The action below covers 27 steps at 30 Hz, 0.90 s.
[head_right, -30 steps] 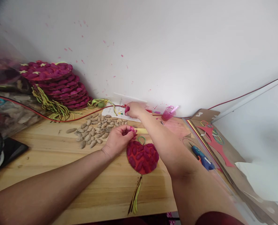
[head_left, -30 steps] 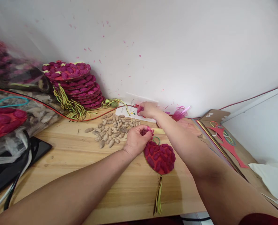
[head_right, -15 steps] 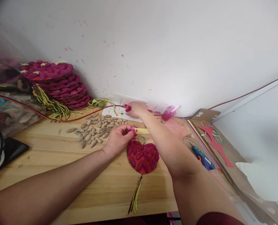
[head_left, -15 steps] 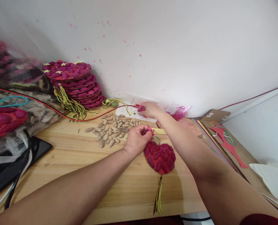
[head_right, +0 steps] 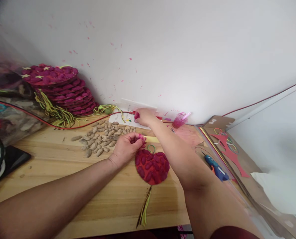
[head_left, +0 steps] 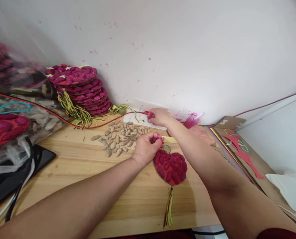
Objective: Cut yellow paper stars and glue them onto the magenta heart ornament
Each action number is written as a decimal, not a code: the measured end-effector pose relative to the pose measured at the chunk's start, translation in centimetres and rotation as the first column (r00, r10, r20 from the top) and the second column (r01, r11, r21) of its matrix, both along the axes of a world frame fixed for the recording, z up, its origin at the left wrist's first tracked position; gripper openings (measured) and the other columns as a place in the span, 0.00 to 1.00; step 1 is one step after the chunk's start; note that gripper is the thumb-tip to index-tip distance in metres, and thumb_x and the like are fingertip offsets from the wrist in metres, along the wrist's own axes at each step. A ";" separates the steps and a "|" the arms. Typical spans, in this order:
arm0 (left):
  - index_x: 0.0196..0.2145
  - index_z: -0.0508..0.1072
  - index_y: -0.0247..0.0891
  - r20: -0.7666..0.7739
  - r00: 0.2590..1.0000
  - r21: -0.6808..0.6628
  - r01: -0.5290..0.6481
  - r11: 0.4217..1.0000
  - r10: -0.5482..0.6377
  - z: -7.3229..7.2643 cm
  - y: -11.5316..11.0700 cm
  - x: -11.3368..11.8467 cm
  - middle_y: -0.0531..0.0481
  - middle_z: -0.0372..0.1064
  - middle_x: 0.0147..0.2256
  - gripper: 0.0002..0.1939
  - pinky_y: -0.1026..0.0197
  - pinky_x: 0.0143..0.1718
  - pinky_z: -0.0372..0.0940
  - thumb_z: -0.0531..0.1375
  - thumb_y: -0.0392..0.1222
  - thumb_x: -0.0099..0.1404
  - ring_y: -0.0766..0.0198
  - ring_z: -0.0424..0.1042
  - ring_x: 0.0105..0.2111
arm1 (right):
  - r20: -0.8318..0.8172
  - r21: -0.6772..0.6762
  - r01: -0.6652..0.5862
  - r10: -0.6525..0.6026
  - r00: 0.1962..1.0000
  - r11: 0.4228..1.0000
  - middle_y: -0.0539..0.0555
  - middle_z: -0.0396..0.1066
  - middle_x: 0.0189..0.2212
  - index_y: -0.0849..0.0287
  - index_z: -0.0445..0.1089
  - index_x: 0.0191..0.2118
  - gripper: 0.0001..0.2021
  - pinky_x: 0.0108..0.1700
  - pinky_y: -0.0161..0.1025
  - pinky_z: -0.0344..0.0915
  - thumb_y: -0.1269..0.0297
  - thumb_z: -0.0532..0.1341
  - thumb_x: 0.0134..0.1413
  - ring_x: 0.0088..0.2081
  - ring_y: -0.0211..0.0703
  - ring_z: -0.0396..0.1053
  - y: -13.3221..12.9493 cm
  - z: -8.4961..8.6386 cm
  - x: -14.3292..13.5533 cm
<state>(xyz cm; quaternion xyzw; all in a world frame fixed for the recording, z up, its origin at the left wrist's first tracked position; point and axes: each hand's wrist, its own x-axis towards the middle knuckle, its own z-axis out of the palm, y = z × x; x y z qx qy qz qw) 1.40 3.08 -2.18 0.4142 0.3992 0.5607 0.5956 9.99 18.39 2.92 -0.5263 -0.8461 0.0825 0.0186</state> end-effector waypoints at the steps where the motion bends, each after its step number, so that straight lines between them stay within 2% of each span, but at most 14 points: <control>1: 0.28 0.74 0.36 -0.002 1.000 0.000 0.001 1.000 -0.001 0.0 0.0 0.0 0.52 0.71 0.25 0.09 0.62 0.29 0.68 0.65 0.46 0.54 0.65 0.70 0.25 | -0.005 -0.002 0.000 0.000 1.000 1.000 0.51 0.78 0.35 0.58 0.75 0.37 0.07 0.35 0.34 0.60 0.68 0.67 0.49 0.34 0.40 0.72 0.0 0.0 0.1; 7: 0.28 0.74 0.36 -0.026 1.000 0.010 -0.004 1.000 0.004 0.1 0.1 0.0 0.51 0.72 0.26 0.10 0.61 0.30 0.68 0.64 0.46 0.54 0.64 0.70 0.26 | -0.038 -0.028 0.013 -0.014 0.999 1.000 0.51 0.78 0.33 0.58 0.75 0.36 0.06 0.33 0.34 0.59 0.68 0.67 0.49 0.32 0.39 0.71 -0.1 0.2 0.4; 14: 0.29 0.74 0.36 -0.039 0.999 0.006 -0.008 1.000 0.008 -0.1 0.1 0.0 0.50 0.73 0.26 0.10 0.61 0.30 0.68 0.64 0.46 0.55 0.64 0.71 0.25 | -0.094 -0.071 0.052 -0.058 0.994 0.996 0.51 0.78 0.31 0.59 0.75 0.39 0.07 0.30 0.32 0.60 0.69 0.63 0.54 0.26 0.36 0.70 0.0 0.2 0.8; 18: 0.28 0.74 0.36 -0.032 0.999 0.007 -0.016 1.000 0.016 0.0 0.1 0.0 0.50 0.72 0.26 0.10 0.61 0.29 0.68 0.64 0.45 0.54 0.64 0.71 0.25 | -0.119 -0.054 0.052 -0.058 0.991 0.997 0.53 0.79 0.34 0.59 0.76 0.40 0.08 0.33 0.32 0.62 0.71 0.61 0.56 0.29 0.36 0.72 -0.1 0.4 0.9; 24: 0.28 0.74 0.35 -0.026 1.000 0.016 -0.009 1.000 0.009 0.1 0.1 -0.1 0.51 0.72 0.26 0.09 0.62 0.29 0.68 0.64 0.44 0.54 0.65 0.70 0.25 | -0.143 -0.053 -0.062 0.054 0.988 0.997 0.50 0.79 0.39 0.57 0.77 0.40 0.09 0.38 0.31 0.64 0.72 0.63 0.54 0.36 0.37 0.74 -0.8 0.6 -0.1; 27: 0.28 0.74 0.35 -0.028 1.000 0.018 -0.006 1.000 0.006 0.0 0.1 -0.1 0.51 0.72 0.25 0.09 0.62 0.29 0.68 0.64 0.45 0.55 0.65 0.70 0.25 | -0.121 -0.042 -0.077 0.071 0.990 0.996 0.52 0.79 0.38 0.58 0.77 0.40 0.08 0.38 0.33 0.64 0.70 0.65 0.52 0.36 0.40 0.74 -1.0 0.6 -0.9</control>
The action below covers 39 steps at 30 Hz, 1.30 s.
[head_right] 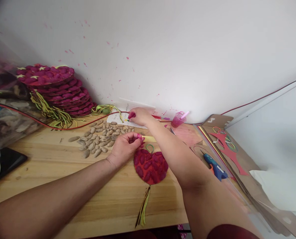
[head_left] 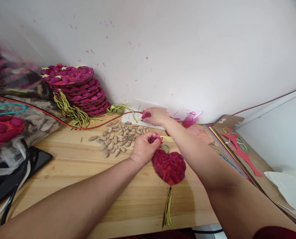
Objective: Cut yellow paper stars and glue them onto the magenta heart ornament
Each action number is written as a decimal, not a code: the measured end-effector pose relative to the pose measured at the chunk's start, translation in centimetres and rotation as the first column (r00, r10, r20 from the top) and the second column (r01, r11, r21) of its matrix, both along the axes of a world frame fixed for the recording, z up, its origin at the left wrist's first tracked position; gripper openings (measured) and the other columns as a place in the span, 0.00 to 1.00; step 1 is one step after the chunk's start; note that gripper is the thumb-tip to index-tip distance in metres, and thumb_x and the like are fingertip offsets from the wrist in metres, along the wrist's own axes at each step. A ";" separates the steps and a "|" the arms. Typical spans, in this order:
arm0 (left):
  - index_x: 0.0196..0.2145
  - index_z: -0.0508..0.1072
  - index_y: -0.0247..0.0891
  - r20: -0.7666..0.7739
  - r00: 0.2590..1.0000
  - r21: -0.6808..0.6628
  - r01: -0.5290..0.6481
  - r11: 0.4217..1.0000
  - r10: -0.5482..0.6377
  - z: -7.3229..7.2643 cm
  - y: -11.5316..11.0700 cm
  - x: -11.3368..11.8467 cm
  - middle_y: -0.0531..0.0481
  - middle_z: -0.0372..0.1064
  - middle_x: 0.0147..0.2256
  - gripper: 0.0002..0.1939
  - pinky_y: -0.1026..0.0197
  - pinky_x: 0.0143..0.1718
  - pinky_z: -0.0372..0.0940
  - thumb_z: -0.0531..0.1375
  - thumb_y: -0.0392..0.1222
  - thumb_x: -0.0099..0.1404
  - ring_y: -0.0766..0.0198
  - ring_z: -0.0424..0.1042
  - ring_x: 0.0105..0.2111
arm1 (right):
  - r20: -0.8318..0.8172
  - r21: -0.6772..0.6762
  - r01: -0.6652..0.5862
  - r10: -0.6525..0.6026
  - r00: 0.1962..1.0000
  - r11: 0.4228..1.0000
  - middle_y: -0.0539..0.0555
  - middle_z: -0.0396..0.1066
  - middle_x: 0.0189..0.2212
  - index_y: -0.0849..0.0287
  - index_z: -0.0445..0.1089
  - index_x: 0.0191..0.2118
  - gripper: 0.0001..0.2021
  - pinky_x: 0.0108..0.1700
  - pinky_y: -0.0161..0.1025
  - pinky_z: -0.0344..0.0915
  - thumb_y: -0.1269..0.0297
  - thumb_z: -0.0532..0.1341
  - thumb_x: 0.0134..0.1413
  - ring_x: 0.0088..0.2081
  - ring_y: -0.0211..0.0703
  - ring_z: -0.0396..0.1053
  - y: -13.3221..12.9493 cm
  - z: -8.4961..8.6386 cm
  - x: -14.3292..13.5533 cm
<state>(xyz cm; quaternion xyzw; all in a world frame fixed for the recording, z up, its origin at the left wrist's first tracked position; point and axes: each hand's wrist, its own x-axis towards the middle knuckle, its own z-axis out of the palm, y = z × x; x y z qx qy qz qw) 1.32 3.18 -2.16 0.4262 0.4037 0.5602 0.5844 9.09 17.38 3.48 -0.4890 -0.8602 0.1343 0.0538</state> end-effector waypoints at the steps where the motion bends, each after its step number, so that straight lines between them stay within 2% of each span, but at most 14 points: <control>1: 0.28 0.74 0.36 0.002 1.000 -0.001 0.003 1.000 -0.003 0.0 0.0 0.0 0.51 0.71 0.25 0.09 0.62 0.29 0.68 0.64 0.45 0.55 0.65 0.70 0.25 | 0.011 0.004 -0.001 0.001 1.000 1.000 0.52 0.79 0.38 0.59 0.77 0.39 0.08 0.38 0.34 0.64 0.69 0.66 0.52 0.36 0.40 0.74 0.0 0.0 -0.2; 7: 0.28 0.74 0.36 0.013 1.000 -0.010 0.012 1.000 -0.012 0.1 -0.1 0.0 0.51 0.71 0.25 0.09 0.62 0.29 0.68 0.65 0.45 0.54 0.65 0.70 0.25 | 0.064 0.013 0.017 -0.018 0.998 1.000 0.53 0.79 0.36 0.59 0.77 0.37 0.06 0.38 0.34 0.63 0.70 0.66 0.50 0.36 0.42 0.73 0.0 0.0 -1.0; 12: 0.28 0.74 0.36 0.009 1.000 -0.006 0.010 1.000 -0.010 0.2 -0.1 0.0 0.51 0.72 0.25 0.09 0.62 0.29 0.68 0.64 0.45 0.54 0.65 0.70 0.25 | 0.048 -0.001 0.054 -0.054 0.997 0.999 0.53 0.78 0.35 0.60 0.76 0.36 0.06 0.37 0.34 0.62 0.71 0.67 0.48 0.36 0.41 0.72 0.0 0.1 -1.1; 14: 0.28 0.74 0.36 0.009 1.000 -0.006 0.011 1.000 -0.011 0.2 -0.1 0.0 0.51 0.71 0.25 0.09 0.62 0.29 0.68 0.64 0.45 0.54 0.65 0.69 0.25 | 0.020 -0.018 0.076 -0.075 0.997 0.997 0.53 0.78 0.34 0.60 0.76 0.35 0.06 0.36 0.33 0.63 0.71 0.67 0.48 0.34 0.40 0.72 0.0 0.1 -0.9; 19: 0.28 0.74 0.36 0.025 1.000 -0.019 0.006 1.000 -0.005 0.0 -0.1 0.0 0.51 0.72 0.25 0.09 0.63 0.29 0.68 0.66 0.44 0.54 0.66 0.71 0.24 | -0.095 -0.120 0.149 -0.161 0.982 0.981 0.50 0.76 0.28 0.60 0.74 0.37 0.06 0.25 0.32 0.61 0.69 0.66 0.51 0.19 0.32 0.65 0.0 0.1 -0.1; 22: 0.28 0.74 0.35 0.069 0.997 -0.041 -0.013 0.999 0.016 0.2 -0.1 -0.1 0.52 0.72 0.24 0.09 0.65 0.27 0.67 0.67 0.43 0.53 0.67 0.71 0.23 | -0.195 -0.145 0.166 -0.192 0.962 0.976 0.52 0.77 0.30 0.61 0.73 0.38 0.07 0.25 0.31 0.62 0.68 0.66 0.52 0.21 0.32 0.66 -0.6 1.3 0.9; 25: 0.27 0.74 0.35 0.151 0.988 -0.093 -0.024 0.995 0.038 0.5 0.0 -0.2 0.53 0.72 0.22 0.10 0.66 0.26 0.67 0.69 0.43 0.51 0.68 0.71 0.21 | -0.310 -0.134 0.159 -0.194 0.931 0.978 0.53 0.77 0.34 0.61 0.73 0.38 0.07 0.29 0.31 0.64 0.66 0.65 0.53 0.28 0.34 0.70 -2.9 3.5 2.4; 27: 0.27 0.74 0.34 0.200 0.978 -0.119 -0.030 0.992 0.053 0.6 0.1 -0.3 0.53 0.72 0.22 0.12 0.67 0.26 0.67 0.70 0.44 0.50 0.69 0.71 0.21 | -0.450 -0.139 0.146 -0.194 0.872 0.979 0.51 0.77 0.31 0.60 0.73 0.34 0.05 0.31 0.33 0.65 0.67 0.67 0.50 0.29 0.37 0.70 -5.3 4.8 3.7; 29: 0.27 0.74 0.34 0.236 0.969 -0.128 -0.038 0.991 0.068 0.6 0.2 -0.4 0.52 0.73 0.22 0.13 0.67 0.28 0.67 0.71 0.45 0.49 0.69 0.72 0.22 | -0.486 -0.107 0.128 -0.164 0.859 0.986 0.50 0.76 0.31 0.59 0.73 0.34 0.04 0.33 0.35 0.65 0.66 0.66 0.50 0.31 0.38 0.71 -8.1 5.4 4.7; 31: 0.27 0.74 0.33 0.264 0.962 -0.134 -0.037 0.990 0.072 0.7 0.1 -0.5 0.52 0.73 0.23 0.14 0.66 0.30 0.69 0.72 0.45 0.48 0.68 0.73 0.24 | -0.470 -0.040 0.144 -0.146 0.871 0.989 0.50 0.76 0.31 0.58 0.73 0.33 0.03 0.35 0.36 0.65 0.66 0.65 0.51 0.33 0.40 0.71 -10.7 5.3 5.5; 34: 0.29 0.75 0.32 0.284 0.958 -0.153 0.000 0.988 0.044 1.0 -0.1 -0.6 0.51 0.74 0.24 0.16 0.65 0.31 0.70 0.72 0.44 0.46 0.67 0.74 0.25 | -0.388 0.115 0.147 -0.092 0.917 0.983 0.50 0.76 0.33 0.58 0.73 0.33 0.02 0.41 0.39 0.63 0.71 0.64 0.51 0.37 0.42 0.71 -13.3 4.1 6.0; 39: 0.29 0.76 0.30 0.304 0.953 -0.189 0.059 0.980 0.001 1.7 -0.7 -0.8 0.47 0.76 0.25 0.16 0.65 0.30 0.72 0.73 0.41 0.45 0.66 0.75 0.24 | -0.340 0.225 0.150 -0.067 0.938 0.963 0.51 0.76 0.35 0.59 0.72 0.34 0.03 0.41 0.39 0.61 0.72 0.65 0.52 0.39 0.44 0.70 -14.3 2.6 6.5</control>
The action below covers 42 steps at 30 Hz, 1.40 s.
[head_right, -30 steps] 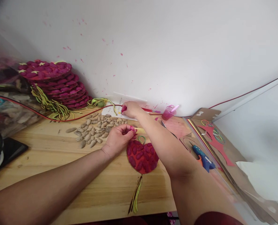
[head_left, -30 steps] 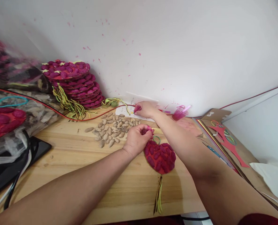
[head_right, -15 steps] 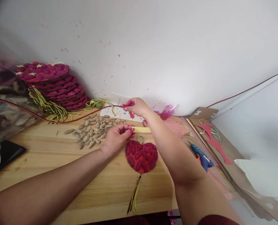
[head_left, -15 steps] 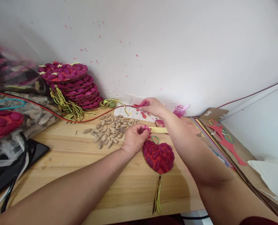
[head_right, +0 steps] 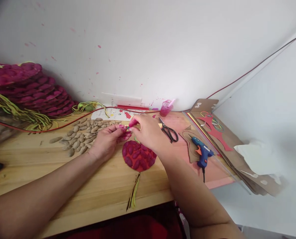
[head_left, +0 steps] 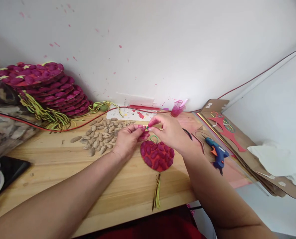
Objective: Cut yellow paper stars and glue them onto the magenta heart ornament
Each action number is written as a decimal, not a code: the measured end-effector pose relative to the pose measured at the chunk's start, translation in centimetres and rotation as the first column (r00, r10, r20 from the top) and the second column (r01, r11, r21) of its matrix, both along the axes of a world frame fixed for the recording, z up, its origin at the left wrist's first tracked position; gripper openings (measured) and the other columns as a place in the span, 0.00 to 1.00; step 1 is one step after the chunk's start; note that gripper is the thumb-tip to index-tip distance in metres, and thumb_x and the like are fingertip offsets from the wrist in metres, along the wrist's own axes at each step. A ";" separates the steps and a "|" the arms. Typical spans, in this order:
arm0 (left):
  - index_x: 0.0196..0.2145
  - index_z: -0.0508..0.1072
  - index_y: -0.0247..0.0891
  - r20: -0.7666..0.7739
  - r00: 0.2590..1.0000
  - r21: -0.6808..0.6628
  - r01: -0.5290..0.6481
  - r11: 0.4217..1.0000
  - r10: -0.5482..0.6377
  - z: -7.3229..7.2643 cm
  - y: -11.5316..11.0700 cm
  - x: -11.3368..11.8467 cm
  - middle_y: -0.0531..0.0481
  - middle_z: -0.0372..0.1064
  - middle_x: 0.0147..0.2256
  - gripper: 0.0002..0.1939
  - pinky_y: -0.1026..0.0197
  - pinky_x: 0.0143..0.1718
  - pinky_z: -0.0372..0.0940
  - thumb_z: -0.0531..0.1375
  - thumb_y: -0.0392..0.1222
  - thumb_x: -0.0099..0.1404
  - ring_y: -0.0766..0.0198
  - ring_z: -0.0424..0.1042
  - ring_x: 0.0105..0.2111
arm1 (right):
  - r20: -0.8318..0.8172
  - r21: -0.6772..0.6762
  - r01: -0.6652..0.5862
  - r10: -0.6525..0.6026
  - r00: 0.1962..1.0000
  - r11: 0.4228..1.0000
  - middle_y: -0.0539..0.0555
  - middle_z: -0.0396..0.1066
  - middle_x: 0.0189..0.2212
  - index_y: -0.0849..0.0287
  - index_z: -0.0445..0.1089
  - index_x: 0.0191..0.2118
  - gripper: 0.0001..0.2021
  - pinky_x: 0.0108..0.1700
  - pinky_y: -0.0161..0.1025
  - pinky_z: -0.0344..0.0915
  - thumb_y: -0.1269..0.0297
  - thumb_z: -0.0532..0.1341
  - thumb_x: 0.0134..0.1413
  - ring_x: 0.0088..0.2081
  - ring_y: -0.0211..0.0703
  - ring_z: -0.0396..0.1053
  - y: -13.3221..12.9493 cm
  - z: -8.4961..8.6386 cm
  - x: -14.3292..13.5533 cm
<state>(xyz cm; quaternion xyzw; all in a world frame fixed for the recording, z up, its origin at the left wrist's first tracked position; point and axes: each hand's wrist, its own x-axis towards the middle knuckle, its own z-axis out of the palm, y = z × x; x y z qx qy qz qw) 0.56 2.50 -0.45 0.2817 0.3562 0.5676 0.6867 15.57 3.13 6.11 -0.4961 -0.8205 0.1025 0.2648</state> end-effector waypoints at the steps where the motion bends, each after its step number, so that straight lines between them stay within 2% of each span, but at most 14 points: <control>1: 0.29 0.76 0.29 0.006 1.000 -0.009 0.008 1.000 -0.008 0.1 -0.1 0.0 0.47 0.76 0.25 0.15 0.65 0.30 0.72 0.73 0.40 0.45 0.66 0.75 0.24 | -0.005 0.014 -0.002 0.002 1.000 1.000 0.51 0.76 0.35 0.59 0.72 0.34 0.03 0.41 0.39 0.61 0.72 0.65 0.52 0.39 0.43 0.70 0.0 -0.1 0.1; 8: 0.29 0.78 0.29 0.011 1.000 -0.038 0.025 0.999 -0.024 0.3 -0.1 0.1 0.45 0.77 0.26 0.11 0.67 0.29 0.72 0.72 0.36 0.47 0.65 0.76 0.26 | -0.012 0.021 0.014 -0.013 1.000 1.000 0.52 0.75 0.35 0.58 0.71 0.35 0.03 0.41 0.39 0.60 0.71 0.63 0.53 0.39 0.44 0.69 -0.3 -0.7 0.8; 14: 0.30 0.78 0.29 -0.038 0.999 -0.022 0.023 0.999 -0.024 0.1 0.0 0.1 0.44 0.77 0.27 0.13 0.66 0.28 0.72 0.73 0.37 0.47 0.65 0.76 0.25 | -0.027 0.040 -0.003 0.004 1.000 0.999 0.52 0.74 0.35 0.57 0.71 0.35 0.03 0.42 0.40 0.60 0.71 0.63 0.54 0.40 0.45 0.69 -0.2 -1.1 0.9; 19: 0.29 0.78 0.30 -0.072 0.997 0.002 -0.003 1.000 0.003 -0.1 -0.2 0.2 0.48 0.76 0.26 0.15 0.67 0.28 0.72 0.74 0.40 0.45 0.66 0.76 0.25 | 0.012 0.074 -0.019 0.018 1.000 0.997 0.53 0.74 0.35 0.58 0.71 0.35 0.04 0.43 0.41 0.60 0.72 0.64 0.53 0.41 0.47 0.69 -0.4 -1.3 0.9; 22: 0.29 0.77 0.31 -0.081 0.996 0.002 -0.037 0.999 0.037 0.0 -0.2 0.2 0.50 0.75 0.25 0.14 0.67 0.27 0.71 0.74 0.40 0.45 0.66 0.76 0.24 | -0.050 0.106 -0.017 0.022 0.999 0.994 0.54 0.74 0.39 0.58 0.71 0.38 0.05 0.44 0.41 0.61 0.72 0.63 0.55 0.43 0.47 0.69 -0.6 -0.7 0.9; 25: 0.28 0.76 0.31 -0.054 0.996 -0.010 -0.070 0.997 0.070 0.3 0.0 0.1 0.50 0.75 0.25 0.12 0.69 0.27 0.71 0.73 0.38 0.47 0.67 0.76 0.25 | -0.176 0.149 0.049 -0.023 0.984 0.988 0.53 0.75 0.39 0.56 0.72 0.38 0.04 0.40 0.39 0.62 0.69 0.61 0.58 0.41 0.45 0.70 -1.0 0.2 1.0; 28: 0.28 0.76 0.30 0.019 0.995 -0.038 -0.093 0.995 0.094 0.5 0.3 -0.2 0.49 0.75 0.24 0.09 0.71 0.27 0.70 0.71 0.36 0.51 0.69 0.75 0.24 | -0.214 0.067 0.076 -0.060 0.975 0.995 0.49 0.73 0.27 0.55 0.72 0.33 0.05 0.32 0.39 0.59 0.64 0.60 0.59 0.28 0.40 0.67 -1.8 0.8 1.0; 31: 0.29 0.76 0.31 0.121 0.985 -0.084 -0.116 0.990 0.125 0.6 0.7 -0.4 0.49 0.76 0.25 0.04 0.71 0.28 0.71 0.68 0.32 0.54 0.70 0.75 0.25 | -0.081 -0.081 -0.034 0.027 0.996 0.996 0.47 0.65 0.18 0.55 0.68 0.23 0.13 0.28 0.39 0.55 0.64 0.59 0.60 0.23 0.38 0.61 -2.1 0.6 0.9; 33: 0.29 0.76 0.31 0.169 0.977 -0.112 -0.109 0.988 0.127 0.7 0.9 -0.6 0.49 0.76 0.26 0.01 0.71 0.28 0.72 0.66 0.30 0.57 0.70 0.75 0.25 | -0.042 -0.140 -0.056 0.051 0.998 0.989 0.48 0.69 0.21 0.56 0.70 0.24 0.11 0.31 0.40 0.58 0.70 0.58 0.57 0.26 0.39 0.64 -1.9 -0.1 0.6; 35: 0.29 0.76 0.31 0.195 0.975 -0.121 -0.086 0.989 0.108 0.7 1.0 -0.6 0.49 0.76 0.26 0.01 0.72 0.27 0.71 0.65 0.30 0.58 0.71 0.74 0.24 | -0.169 -0.213 -0.032 -0.004 0.986 0.976 0.51 0.75 0.30 0.56 0.74 0.35 0.07 0.36 0.41 0.62 0.73 0.59 0.54 0.32 0.41 0.69 -1.3 -1.0 0.3; 37: 0.30 0.76 0.32 0.205 0.974 -0.119 -0.069 0.990 0.093 0.7 0.9 -0.6 0.50 0.75 0.25 0.01 0.72 0.25 0.70 0.65 0.30 0.58 0.72 0.73 0.23 | -0.413 -0.303 -0.044 -0.090 0.906 0.952 0.54 0.76 0.37 0.58 0.74 0.39 0.07 0.37 0.40 0.66 0.66 0.64 0.53 0.36 0.42 0.72 -0.7 -1.9 -0.1; 40: 0.30 0.76 0.32 0.189 0.978 -0.112 -0.070 0.991 0.090 0.8 0.6 -0.5 0.52 0.74 0.24 0.04 0.73 0.23 0.69 0.67 0.32 0.55 0.73 0.72 0.22 | -0.690 -0.462 -0.177 -0.227 0.687 0.869 0.53 0.75 0.33 0.58 0.73 0.37 0.11 0.24 0.35 0.62 0.58 0.67 0.49 0.28 0.38 0.69 -0.1 -2.7 -0.7; 42: 0.31 0.76 0.32 0.164 0.984 -0.090 -0.062 0.994 0.076 0.8 0.3 -0.4 0.53 0.74 0.25 0.07 0.73 0.23 0.68 0.69 0.33 0.53 0.72 0.72 0.23 | -0.782 -0.490 -0.250 -0.295 0.549 0.835 0.52 0.74 0.30 0.59 0.73 0.36 0.14 0.21 0.33 0.57 0.57 0.70 0.45 0.25 0.36 0.67 0.1 -2.9 -1.0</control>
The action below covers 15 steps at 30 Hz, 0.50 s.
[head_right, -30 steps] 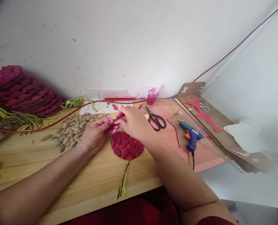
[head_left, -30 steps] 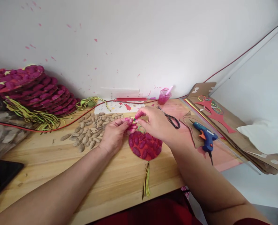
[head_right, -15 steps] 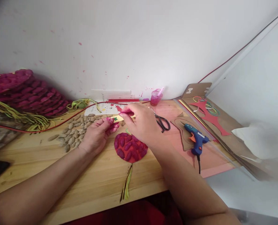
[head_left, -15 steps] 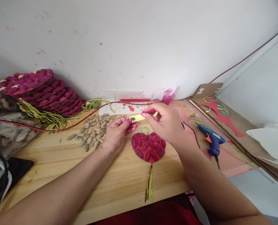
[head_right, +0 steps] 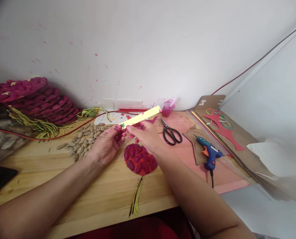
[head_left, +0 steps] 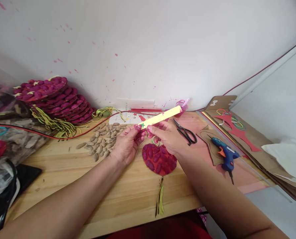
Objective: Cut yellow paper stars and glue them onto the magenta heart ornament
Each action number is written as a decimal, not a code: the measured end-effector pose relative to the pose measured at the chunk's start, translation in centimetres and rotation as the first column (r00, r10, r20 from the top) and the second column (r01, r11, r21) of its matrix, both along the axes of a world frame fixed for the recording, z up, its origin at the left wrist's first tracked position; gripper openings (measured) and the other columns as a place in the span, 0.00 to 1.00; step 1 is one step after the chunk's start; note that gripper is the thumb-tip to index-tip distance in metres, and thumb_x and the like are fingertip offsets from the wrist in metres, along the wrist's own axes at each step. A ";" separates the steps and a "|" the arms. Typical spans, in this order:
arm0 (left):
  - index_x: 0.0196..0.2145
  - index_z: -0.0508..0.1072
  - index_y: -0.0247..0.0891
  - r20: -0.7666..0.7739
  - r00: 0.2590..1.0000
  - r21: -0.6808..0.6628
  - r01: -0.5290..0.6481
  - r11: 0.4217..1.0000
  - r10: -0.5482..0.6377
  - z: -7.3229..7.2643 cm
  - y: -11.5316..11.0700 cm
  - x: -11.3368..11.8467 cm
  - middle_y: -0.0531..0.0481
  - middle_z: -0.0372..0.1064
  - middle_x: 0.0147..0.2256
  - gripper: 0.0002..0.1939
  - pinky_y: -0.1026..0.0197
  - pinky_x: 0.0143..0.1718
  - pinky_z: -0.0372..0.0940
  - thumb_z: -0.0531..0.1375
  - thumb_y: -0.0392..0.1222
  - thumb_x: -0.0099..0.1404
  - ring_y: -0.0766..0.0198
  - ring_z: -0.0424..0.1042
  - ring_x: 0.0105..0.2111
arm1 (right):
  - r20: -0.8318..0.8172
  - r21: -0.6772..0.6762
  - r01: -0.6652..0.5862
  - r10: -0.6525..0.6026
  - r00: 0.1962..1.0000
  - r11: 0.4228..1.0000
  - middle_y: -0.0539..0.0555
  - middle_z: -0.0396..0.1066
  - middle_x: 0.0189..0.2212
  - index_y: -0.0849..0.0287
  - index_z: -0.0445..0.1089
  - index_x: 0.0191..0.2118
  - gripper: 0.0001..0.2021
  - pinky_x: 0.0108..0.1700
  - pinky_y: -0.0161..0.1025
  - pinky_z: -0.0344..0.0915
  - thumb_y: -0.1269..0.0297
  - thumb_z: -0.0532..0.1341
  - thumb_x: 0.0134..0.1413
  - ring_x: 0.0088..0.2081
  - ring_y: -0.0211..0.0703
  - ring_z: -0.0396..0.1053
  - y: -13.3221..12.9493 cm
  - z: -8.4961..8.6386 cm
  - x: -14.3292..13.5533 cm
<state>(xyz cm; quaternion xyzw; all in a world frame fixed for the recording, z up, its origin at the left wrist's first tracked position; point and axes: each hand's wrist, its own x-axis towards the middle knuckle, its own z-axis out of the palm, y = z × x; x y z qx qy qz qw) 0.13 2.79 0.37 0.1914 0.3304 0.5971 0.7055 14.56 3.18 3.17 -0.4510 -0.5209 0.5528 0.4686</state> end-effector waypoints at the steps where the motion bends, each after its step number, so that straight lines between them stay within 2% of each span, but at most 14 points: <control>1: 0.31 0.76 0.32 -0.015 1.000 0.015 0.008 1.000 -0.008 0.0 -0.2 0.1 0.53 0.74 0.25 0.09 0.73 0.24 0.68 0.70 0.34 0.52 0.72 0.72 0.23 | -0.054 -0.014 0.015 -0.016 0.998 1.000 0.51 0.73 0.29 0.59 0.74 0.35 0.14 0.20 0.32 0.56 0.57 0.71 0.43 0.25 0.35 0.67 0.0 -0.1 -0.1; 5: 0.31 0.76 0.33 -0.066 0.998 0.065 0.023 0.998 -0.018 0.0 -0.5 0.3 0.54 0.73 0.25 0.14 0.72 0.25 0.67 0.73 0.39 0.48 0.73 0.71 0.24 | -0.114 -0.017 0.061 -0.062 0.992 0.998 0.49 0.71 0.24 0.60 0.75 0.32 0.12 0.21 0.31 0.56 0.58 0.71 0.42 0.24 0.34 0.64 -0.1 -0.6 -0.6; 15: 0.30 0.76 0.33 -0.158 0.987 0.114 -0.017 0.993 0.035 0.3 -0.7 0.4 0.53 0.73 0.25 0.16 0.70 0.28 0.67 0.74 0.43 0.47 0.72 0.72 0.24 | -0.154 -0.020 0.073 -0.075 0.985 0.997 0.51 0.72 0.25 0.63 0.76 0.33 0.14 0.20 0.31 0.54 0.59 0.72 0.41 0.24 0.35 0.64 -0.4 -0.6 -1.0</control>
